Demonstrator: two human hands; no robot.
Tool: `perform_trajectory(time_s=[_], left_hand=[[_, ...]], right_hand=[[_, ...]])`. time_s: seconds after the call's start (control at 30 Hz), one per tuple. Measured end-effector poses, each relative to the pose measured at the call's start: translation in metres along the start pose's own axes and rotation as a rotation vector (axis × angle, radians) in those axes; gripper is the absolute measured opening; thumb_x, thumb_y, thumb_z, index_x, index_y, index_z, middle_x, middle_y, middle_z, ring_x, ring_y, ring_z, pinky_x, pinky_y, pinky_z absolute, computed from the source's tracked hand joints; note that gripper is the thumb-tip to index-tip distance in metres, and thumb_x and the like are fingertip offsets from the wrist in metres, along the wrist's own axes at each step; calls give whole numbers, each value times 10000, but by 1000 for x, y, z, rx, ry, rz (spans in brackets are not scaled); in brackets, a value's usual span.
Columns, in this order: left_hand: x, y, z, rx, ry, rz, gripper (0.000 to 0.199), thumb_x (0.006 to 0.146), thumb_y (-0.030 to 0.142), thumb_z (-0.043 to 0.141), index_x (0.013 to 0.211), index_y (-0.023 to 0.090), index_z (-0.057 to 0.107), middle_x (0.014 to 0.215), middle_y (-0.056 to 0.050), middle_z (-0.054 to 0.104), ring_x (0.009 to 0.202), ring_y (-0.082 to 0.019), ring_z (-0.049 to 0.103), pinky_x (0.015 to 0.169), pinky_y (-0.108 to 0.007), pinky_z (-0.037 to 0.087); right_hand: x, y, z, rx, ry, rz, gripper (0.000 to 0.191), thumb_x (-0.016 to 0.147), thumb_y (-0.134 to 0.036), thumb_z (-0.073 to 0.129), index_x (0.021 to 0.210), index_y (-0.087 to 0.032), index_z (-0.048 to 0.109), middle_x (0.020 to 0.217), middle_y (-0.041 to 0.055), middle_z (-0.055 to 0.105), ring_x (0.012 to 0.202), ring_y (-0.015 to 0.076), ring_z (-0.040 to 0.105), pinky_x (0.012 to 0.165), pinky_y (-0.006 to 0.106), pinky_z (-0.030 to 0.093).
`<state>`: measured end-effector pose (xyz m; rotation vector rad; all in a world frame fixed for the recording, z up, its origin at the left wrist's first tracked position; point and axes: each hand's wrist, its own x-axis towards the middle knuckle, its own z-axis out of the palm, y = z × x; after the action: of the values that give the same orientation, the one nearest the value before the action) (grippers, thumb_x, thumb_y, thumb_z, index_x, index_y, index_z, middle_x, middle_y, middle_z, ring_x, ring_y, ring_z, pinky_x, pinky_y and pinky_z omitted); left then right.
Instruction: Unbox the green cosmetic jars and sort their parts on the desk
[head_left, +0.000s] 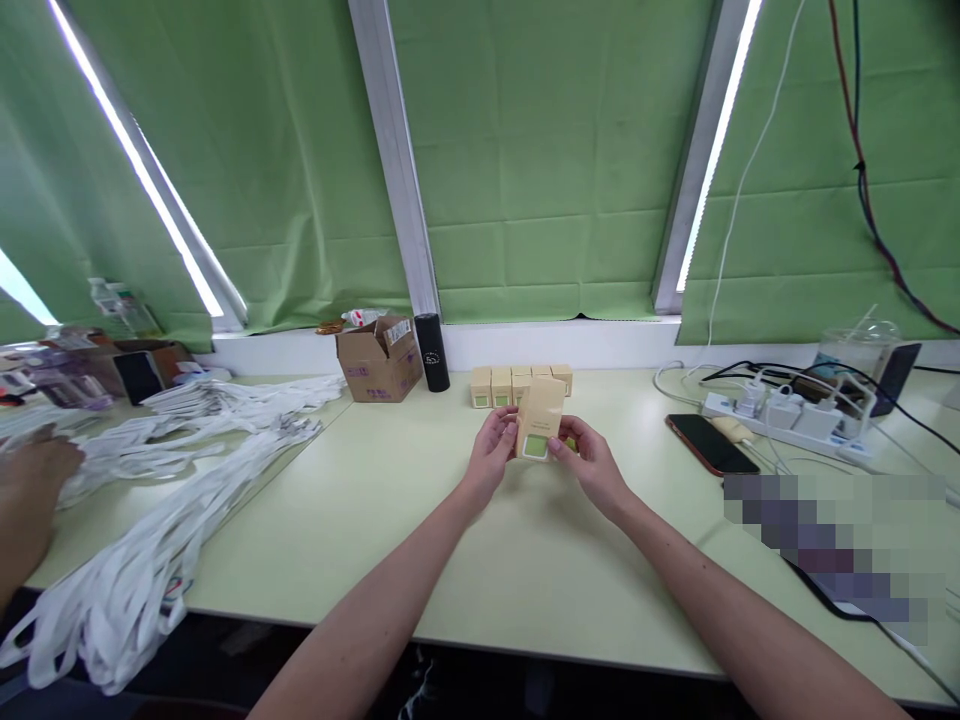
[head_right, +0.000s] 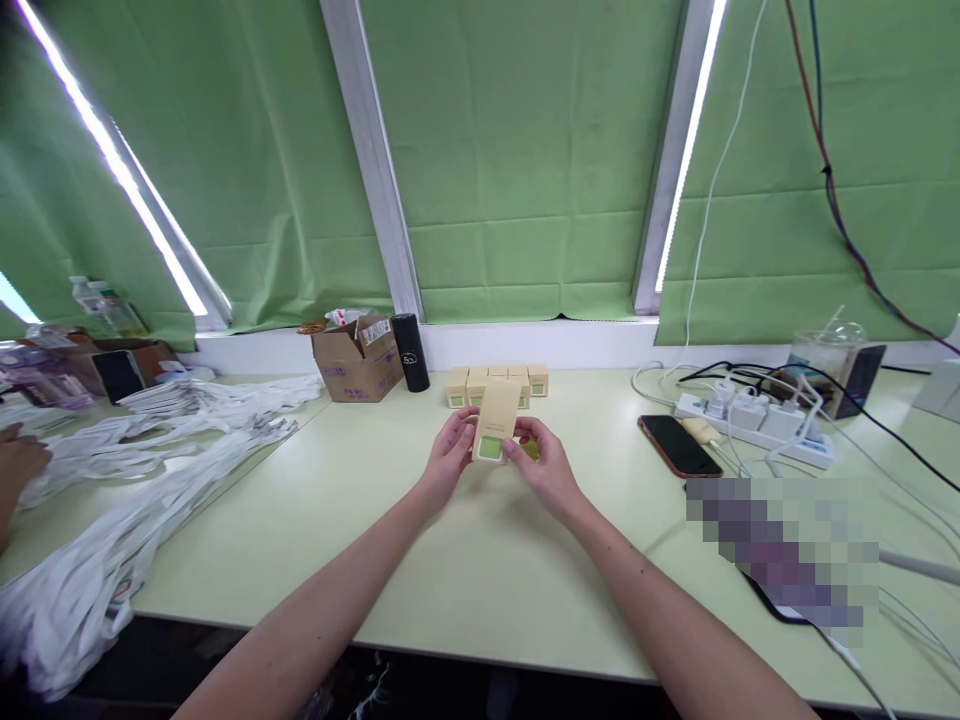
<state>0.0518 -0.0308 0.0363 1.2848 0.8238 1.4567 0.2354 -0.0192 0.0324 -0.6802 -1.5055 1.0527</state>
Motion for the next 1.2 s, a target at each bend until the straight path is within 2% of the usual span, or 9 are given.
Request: perform_trajectory(time_s=[0.13,0.3,0.43,0.57,0.77,1.2], left_hand=[[-1,2,1,51,-3,103,478,933,553,674,1265,223,579,1287,-124,639,1118,-245,654,871,-360,587],[-5,-1,3,79,-134,235,566,928,449,689,1432,259,514,1395,-139,583,1222,-278,587,972,-433,559],[-8,-4,5,148,-196,275,610,936,382,687,1493,286,457,1459,-136,549,1328,-297,540,1071,-453,503],[-9,-5,5,179,-201,297,572,957,369,662,1483,276,458,1443,-141,555,1341,-300,539,1084,-444,491],[-8,-2,5,200,-188,291,574,947,388,672,1472,273,470,1441,-137,561,1338,-301,540,1061,-427,496],[-7,-2,2,246,-174,293,553,958,403,649,1462,271,462,1424,-130,578,1288,-291,571,1033,-402,483]], right_hand=[[1,1,-1,33,58,17,505,843,-626,738,1161,-236,688,1075,84,742,918,237,666,806,365,555],[2,-6,0,78,149,35,517,819,-655,745,1103,-225,697,987,78,737,791,212,644,628,323,525],[1,-4,5,129,137,67,526,785,-668,773,1043,-216,698,941,70,725,730,189,617,552,307,499],[0,0,10,164,104,99,534,767,-669,792,1042,-224,683,945,68,720,794,210,640,552,318,552],[-1,-1,12,206,96,117,521,772,-655,800,1044,-232,663,1017,68,731,892,232,684,632,365,635],[-2,1,13,256,69,116,532,754,-593,845,1104,-234,667,1073,88,763,939,252,714,656,370,629]])
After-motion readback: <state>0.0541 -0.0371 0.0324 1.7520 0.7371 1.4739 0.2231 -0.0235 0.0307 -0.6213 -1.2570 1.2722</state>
